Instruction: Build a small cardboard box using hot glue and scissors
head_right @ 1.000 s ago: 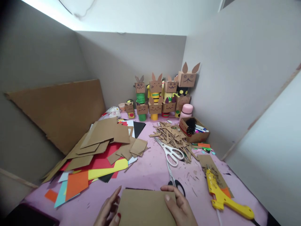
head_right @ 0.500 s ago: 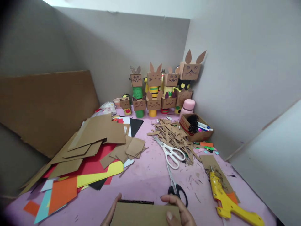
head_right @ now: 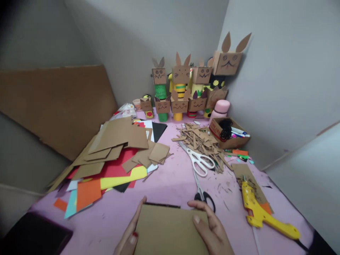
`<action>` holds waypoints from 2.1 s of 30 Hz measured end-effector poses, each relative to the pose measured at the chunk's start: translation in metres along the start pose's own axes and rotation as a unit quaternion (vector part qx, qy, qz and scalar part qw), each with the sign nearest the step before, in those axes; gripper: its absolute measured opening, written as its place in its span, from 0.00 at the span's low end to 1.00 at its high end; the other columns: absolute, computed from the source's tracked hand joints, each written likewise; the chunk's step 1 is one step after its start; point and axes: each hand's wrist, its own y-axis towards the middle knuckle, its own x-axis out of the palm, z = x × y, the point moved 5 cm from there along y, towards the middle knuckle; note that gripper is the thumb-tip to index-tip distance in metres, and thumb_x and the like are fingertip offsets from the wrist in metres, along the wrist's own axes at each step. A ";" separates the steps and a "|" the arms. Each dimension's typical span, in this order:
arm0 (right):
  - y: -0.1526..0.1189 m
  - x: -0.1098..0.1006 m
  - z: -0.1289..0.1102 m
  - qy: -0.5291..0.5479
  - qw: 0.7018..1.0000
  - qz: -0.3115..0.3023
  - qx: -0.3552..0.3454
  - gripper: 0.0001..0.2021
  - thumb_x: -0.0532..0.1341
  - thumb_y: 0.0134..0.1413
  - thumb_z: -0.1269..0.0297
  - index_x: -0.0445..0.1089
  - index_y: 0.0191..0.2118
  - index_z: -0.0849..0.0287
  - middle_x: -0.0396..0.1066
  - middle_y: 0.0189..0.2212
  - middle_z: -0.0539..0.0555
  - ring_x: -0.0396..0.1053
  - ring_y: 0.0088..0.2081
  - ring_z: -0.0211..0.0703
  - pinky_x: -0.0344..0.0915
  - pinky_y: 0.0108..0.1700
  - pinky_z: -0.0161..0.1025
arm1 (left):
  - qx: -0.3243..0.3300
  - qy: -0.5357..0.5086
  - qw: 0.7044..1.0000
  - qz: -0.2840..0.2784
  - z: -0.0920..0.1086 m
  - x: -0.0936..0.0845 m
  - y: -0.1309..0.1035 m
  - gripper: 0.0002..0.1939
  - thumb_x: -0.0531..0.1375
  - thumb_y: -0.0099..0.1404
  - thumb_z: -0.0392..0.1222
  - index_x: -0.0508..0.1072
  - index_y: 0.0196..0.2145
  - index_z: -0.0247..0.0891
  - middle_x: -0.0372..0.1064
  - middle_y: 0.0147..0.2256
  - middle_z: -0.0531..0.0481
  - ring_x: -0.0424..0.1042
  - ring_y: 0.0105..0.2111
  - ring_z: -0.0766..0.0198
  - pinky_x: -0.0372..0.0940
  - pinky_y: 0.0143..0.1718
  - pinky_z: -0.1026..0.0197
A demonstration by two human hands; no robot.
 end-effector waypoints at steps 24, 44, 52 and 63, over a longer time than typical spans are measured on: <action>-0.030 0.027 -0.028 -0.720 0.568 -0.167 -0.361 0.35 0.61 0.51 0.45 0.56 0.63 0.51 0.58 0.60 0.71 0.57 0.59 0.68 0.49 0.55 0.71 | 0.104 -0.012 0.993 -0.057 0.027 -0.023 -0.037 0.43 0.59 0.60 0.58 0.44 0.66 0.46 0.36 0.68 0.50 0.38 0.67 0.56 0.41 0.65 0.51; -0.027 0.033 -0.030 -0.719 0.559 -0.177 -0.373 0.36 0.69 0.41 0.50 0.62 0.60 0.45 0.60 0.58 0.72 0.60 0.56 0.74 0.54 0.50 0.74 | 0.156 0.121 0.972 -0.126 0.036 -0.022 -0.034 0.49 0.68 0.51 0.55 0.48 0.65 0.49 0.40 0.68 0.46 0.40 0.66 0.50 0.39 0.64 0.45; -0.025 0.036 -0.033 -0.724 0.538 -0.180 -0.392 0.41 0.72 0.34 0.49 0.62 0.59 0.42 0.65 0.56 0.70 0.63 0.54 0.75 0.58 0.49 0.72 | 0.127 0.014 0.983 -0.132 0.021 -0.021 -0.025 0.58 0.69 0.44 0.61 0.45 0.66 0.45 0.40 0.67 0.40 0.42 0.65 0.42 0.43 0.63 0.42; -0.006 0.028 -0.016 -0.722 0.404 -0.134 -0.546 0.31 0.66 0.48 0.62 0.61 0.59 0.39 0.74 0.47 0.67 0.75 0.42 0.67 0.71 0.37 0.63 | 0.096 -0.016 0.988 -0.123 0.005 -0.024 -0.012 0.53 0.67 0.44 0.64 0.53 0.63 0.46 0.49 0.65 0.40 0.43 0.64 0.38 0.45 0.62 0.39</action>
